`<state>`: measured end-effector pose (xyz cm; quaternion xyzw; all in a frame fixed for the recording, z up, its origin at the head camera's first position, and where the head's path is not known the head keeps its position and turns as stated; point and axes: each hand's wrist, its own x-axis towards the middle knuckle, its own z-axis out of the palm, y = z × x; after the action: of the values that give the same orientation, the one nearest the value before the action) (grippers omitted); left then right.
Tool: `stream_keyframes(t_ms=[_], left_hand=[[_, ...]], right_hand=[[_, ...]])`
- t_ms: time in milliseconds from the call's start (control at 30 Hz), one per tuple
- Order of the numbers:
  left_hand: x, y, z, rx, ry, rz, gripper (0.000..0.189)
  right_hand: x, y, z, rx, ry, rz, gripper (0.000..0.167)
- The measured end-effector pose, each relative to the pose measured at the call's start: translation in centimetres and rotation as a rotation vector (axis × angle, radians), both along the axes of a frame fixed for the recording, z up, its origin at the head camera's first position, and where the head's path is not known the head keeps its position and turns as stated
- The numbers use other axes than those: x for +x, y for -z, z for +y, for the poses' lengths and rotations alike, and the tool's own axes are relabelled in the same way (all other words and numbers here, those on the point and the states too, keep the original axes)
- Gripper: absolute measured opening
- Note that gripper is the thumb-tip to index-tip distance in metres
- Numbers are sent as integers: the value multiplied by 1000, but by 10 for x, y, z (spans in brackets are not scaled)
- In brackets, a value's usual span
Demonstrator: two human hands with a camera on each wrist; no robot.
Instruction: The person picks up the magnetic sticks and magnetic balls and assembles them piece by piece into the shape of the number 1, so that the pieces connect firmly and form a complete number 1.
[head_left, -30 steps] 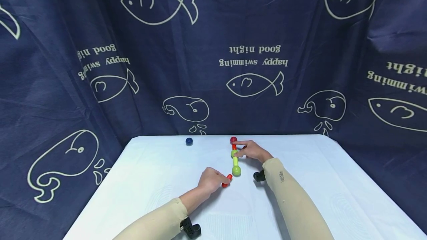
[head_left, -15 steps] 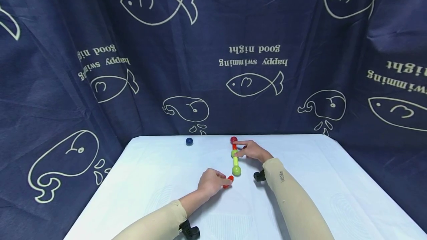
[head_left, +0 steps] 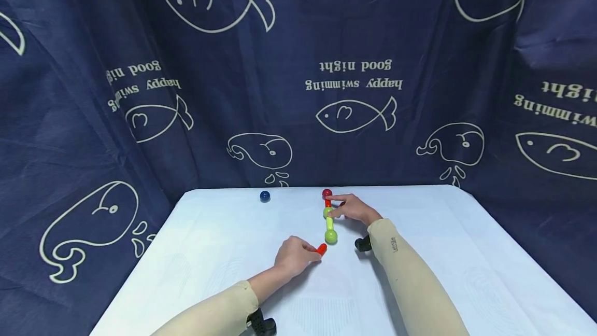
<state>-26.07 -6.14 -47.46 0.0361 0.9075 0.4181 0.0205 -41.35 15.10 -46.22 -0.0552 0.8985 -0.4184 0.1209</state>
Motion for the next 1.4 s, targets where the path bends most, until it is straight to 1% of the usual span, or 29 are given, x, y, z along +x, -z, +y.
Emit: stream_keyframes(t_ms=[300,500,567,700,800,900,1033,1133,1300,1400], left_hand=[[2,-3,8,-38,-26,-5,22],[-1,-4,12,-91,-39,-16,26],[-2,-3,12,-93,-47,-20,27],[-4,-3,15,-66,-53,-8,27],[-3,-3,17,-42,-41,13,26],[-2,-3,19,-33,-36,27,23],[-2,-2,21,-37,-46,34,22],[-3,-1,23,-35,-51,27,23],[-5,-1,26,-1,-49,-18,25],[-6,-1,27,21,-43,-34,25]], right_hand=[[2,-2,-1,-4,-2,-2,71],[2,-2,-2,2,-1,-2,71],[2,-1,-2,2,-5,-2,71],[2,0,-1,3,-1,3,70],[2,0,-1,2,1,14,70],[2,-1,-1,-1,-5,17,70],[1,0,0,-5,-14,22,70],[1,0,0,-5,-14,31,69],[1,1,0,-8,-11,30,70],[3,1,-1,-13,-10,30,70]])
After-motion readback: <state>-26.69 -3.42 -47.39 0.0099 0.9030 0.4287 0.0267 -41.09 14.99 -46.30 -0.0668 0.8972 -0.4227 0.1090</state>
